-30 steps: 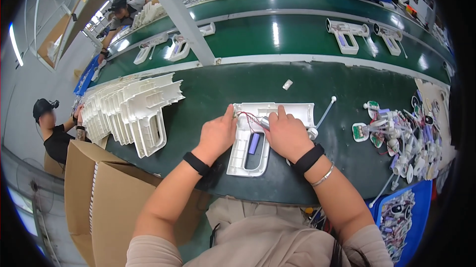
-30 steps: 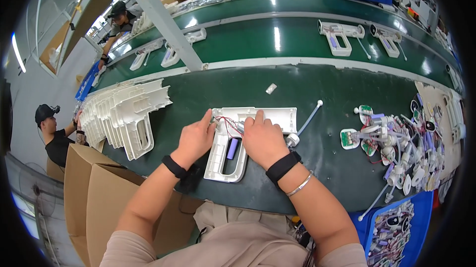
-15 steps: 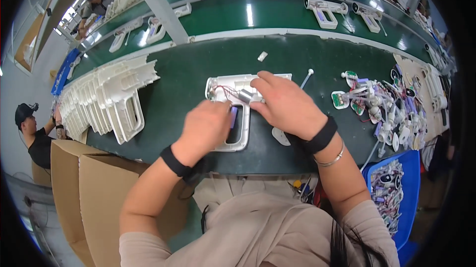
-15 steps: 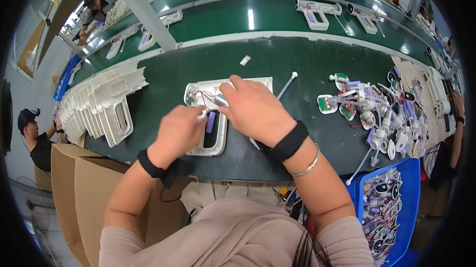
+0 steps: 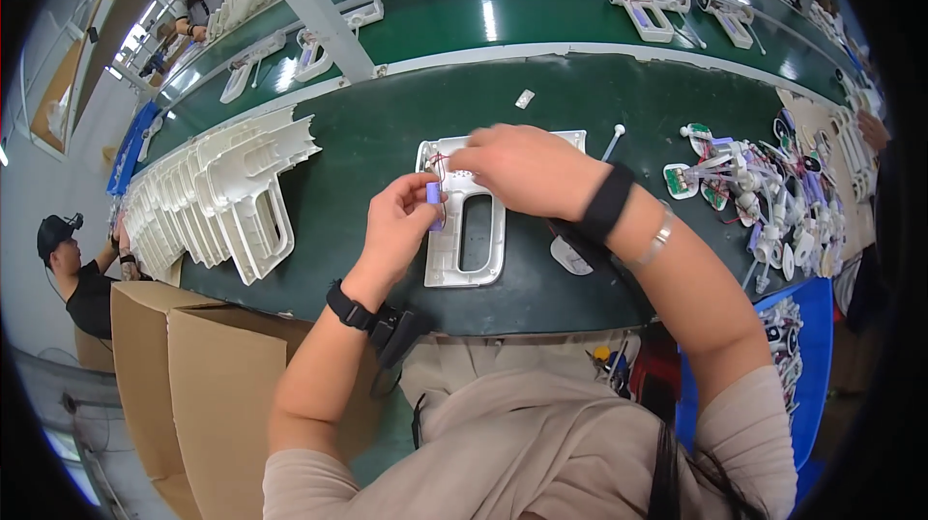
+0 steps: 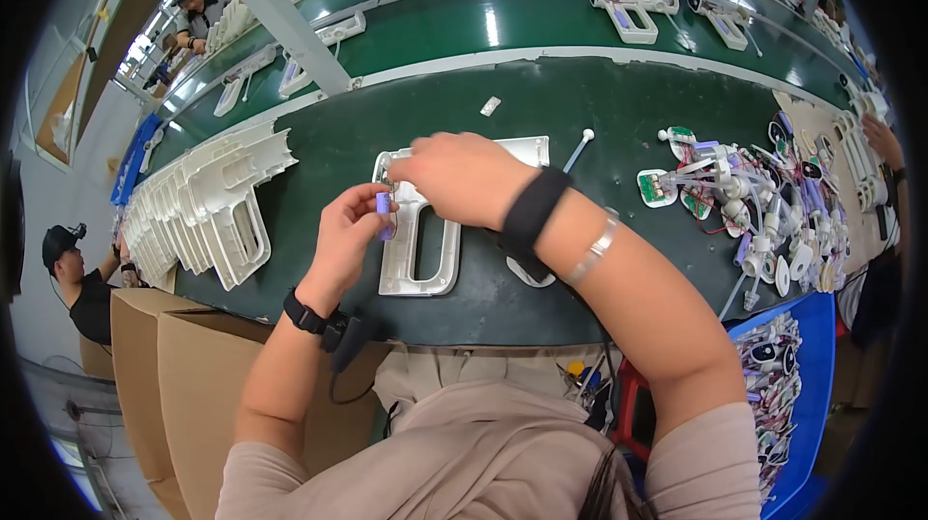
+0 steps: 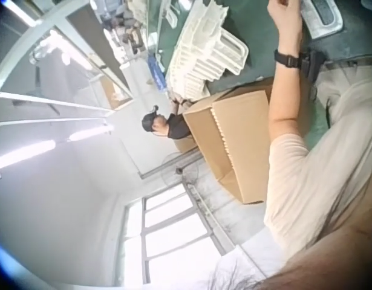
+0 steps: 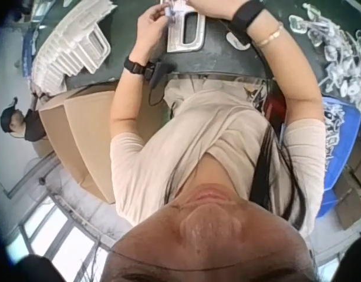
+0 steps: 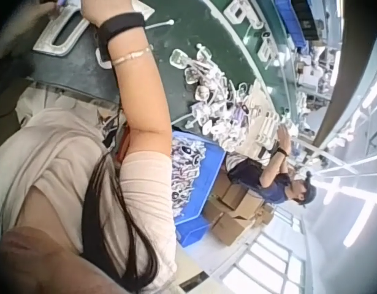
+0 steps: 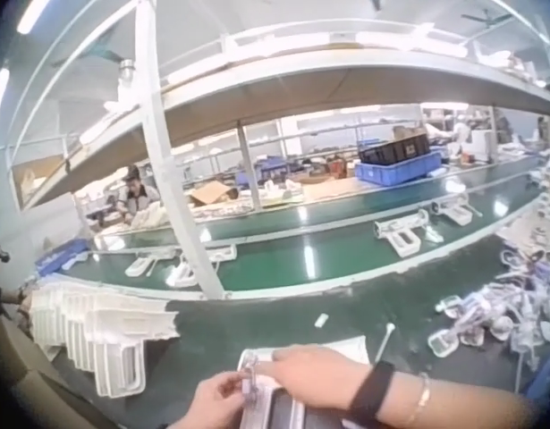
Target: Assembling the internal components into a white plastic electronic casing.
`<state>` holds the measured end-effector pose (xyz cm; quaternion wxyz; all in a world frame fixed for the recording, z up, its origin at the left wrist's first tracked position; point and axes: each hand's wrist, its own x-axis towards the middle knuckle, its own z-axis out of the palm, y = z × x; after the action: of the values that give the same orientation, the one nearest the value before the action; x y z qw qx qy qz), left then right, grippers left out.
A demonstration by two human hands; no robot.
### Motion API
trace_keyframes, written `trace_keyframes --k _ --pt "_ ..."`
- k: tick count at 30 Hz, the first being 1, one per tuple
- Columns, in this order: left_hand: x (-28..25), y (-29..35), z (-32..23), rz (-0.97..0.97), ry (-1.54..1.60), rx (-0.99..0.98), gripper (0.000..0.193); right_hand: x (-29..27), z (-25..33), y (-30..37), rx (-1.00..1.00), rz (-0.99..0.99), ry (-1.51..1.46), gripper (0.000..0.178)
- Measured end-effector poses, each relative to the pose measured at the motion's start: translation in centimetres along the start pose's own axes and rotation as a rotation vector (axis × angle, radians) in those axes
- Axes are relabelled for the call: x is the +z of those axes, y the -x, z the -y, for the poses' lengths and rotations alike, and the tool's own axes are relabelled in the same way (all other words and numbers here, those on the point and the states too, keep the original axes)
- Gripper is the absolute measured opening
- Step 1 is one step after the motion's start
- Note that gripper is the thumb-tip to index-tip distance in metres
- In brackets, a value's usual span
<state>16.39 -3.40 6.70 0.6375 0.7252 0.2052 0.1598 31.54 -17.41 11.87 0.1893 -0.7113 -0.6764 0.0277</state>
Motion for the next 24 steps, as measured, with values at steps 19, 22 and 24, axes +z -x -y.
trace_keyframes --k 19,22,24 --pt "3.2 3.9 -0.2 -0.095 -0.680 0.167 0.019 4.8 -3.7 -3.1 -0.226 0.119 0.129 0.012" --pt "4.4 4.2 -0.4 -0.143 -0.502 0.089 0.020 4.0 -4.4 -3.0 -0.186 0.187 -0.039 0.012" --pt "5.4 4.3 -0.2 -0.210 -0.344 -0.008 0.021 4.0 -4.8 -3.5 -0.257 0.289 -0.137 0.011"
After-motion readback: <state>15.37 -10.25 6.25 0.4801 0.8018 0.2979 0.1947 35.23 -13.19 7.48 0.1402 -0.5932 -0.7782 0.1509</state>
